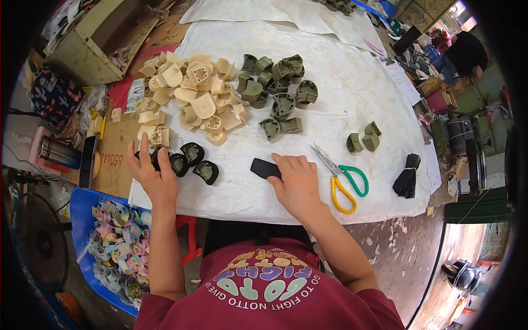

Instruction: The person sits at a table and assembles shoe components by hand. They pick up black foam strips and green plastic shoe parts, wrap the foam around the plastic pieces, and trim the excess material with scissors. The finished units are placed in a pile on the table.

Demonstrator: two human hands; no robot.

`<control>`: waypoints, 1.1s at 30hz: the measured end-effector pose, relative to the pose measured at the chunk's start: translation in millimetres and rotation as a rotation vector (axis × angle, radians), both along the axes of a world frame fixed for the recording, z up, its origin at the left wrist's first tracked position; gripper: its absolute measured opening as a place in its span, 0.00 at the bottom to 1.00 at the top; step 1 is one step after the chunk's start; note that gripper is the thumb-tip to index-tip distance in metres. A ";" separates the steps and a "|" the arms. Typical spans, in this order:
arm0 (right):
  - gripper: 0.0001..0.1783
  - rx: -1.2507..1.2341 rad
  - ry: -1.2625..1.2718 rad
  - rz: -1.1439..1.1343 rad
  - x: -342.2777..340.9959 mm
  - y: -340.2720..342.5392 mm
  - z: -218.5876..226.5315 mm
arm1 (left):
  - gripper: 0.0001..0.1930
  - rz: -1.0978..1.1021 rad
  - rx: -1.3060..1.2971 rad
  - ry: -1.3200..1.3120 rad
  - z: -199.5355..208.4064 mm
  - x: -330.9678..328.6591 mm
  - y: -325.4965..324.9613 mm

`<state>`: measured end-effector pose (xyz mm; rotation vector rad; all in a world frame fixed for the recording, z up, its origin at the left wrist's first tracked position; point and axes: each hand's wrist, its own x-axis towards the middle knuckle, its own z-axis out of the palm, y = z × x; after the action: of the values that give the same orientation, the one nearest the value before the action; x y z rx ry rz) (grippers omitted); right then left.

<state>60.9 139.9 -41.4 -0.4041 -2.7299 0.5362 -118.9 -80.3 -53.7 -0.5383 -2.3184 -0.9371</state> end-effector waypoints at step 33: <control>0.06 -0.736 0.128 -0.041 18.0 17.3 40.6 | 0.17 -0.830 0.309 -0.857 42.7 112.6 107.2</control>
<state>78.9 157.2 -0.9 -0.5653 -2.3095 1.4949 -6.3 26.9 -11.0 -1.1767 -2.5566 -2.2265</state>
